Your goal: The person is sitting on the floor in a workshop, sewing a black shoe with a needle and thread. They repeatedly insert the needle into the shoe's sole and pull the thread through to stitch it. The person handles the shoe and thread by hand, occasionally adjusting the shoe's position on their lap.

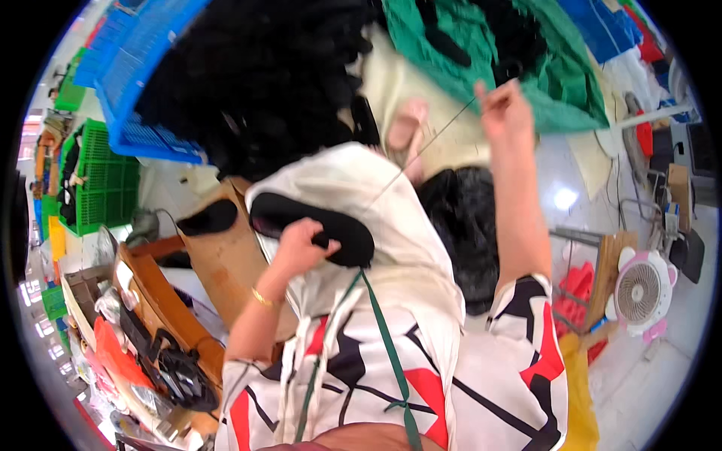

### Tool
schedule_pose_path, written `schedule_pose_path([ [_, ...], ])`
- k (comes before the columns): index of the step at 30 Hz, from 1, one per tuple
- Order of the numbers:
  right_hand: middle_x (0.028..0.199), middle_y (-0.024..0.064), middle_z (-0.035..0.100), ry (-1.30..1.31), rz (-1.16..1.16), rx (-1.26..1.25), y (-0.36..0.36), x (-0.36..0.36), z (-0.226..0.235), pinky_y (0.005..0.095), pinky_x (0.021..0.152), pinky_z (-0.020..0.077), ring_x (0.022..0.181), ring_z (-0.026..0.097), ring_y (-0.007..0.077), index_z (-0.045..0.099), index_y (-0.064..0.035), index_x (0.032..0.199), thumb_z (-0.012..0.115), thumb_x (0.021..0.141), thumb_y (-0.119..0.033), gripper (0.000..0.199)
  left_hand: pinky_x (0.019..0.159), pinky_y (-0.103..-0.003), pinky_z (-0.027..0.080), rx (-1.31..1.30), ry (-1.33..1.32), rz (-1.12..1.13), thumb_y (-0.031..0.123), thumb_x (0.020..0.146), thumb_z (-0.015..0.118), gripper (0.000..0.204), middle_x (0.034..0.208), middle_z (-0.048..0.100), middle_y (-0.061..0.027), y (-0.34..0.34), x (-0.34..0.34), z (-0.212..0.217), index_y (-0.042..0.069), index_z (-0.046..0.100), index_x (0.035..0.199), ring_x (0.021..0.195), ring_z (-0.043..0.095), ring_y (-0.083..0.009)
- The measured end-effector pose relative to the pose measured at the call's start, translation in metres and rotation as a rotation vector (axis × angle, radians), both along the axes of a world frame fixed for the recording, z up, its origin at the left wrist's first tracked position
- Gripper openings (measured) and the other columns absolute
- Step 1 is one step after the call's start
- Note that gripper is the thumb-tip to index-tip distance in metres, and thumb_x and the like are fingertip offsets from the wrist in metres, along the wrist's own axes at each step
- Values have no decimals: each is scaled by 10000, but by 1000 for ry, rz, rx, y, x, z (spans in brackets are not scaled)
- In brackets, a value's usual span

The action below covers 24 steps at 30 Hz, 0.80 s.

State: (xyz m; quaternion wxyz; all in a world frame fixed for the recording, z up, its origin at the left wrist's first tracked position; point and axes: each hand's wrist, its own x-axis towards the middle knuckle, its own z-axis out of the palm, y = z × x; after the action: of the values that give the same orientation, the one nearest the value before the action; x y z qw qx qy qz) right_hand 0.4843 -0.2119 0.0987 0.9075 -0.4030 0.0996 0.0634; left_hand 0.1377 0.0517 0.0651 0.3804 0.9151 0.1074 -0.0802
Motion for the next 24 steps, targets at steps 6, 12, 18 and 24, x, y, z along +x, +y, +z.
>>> schedule_pose_path([
  [6,711,69,535,-136,-161,-118,-45,-10,-20,533,991,497,574,489,156,472,-22,892,506,999,-86,129,717,-443,470,-92,143,-95,246,753,748,288,818,597,-166,-15,16,-6,1,610,809,831,588,-365],
  [12,700,51,528,-122,-146,-235,-51,-31,-44,511,974,503,598,505,136,486,-32,928,530,992,-83,93,763,-427,488,224,-269,-59,125,746,742,234,880,633,-113,-33,-4,-1,38,631,933,868,603,-325],
  [18,709,51,555,-258,-154,-418,-52,-34,-56,428,942,516,616,519,123,501,-20,962,590,972,-102,121,711,-383,507,155,-278,101,99,804,731,232,941,633,-120,-61,-22,-9,28,628,999,858,609,-308],
  [24,740,50,582,-340,-175,-678,-50,-43,-70,270,768,512,652,533,103,508,-8,952,590,977,-132,150,675,-286,491,-206,-208,414,119,866,718,206,907,624,-90,-66,-21,-24,8,620,1009,750,591,-161],
])
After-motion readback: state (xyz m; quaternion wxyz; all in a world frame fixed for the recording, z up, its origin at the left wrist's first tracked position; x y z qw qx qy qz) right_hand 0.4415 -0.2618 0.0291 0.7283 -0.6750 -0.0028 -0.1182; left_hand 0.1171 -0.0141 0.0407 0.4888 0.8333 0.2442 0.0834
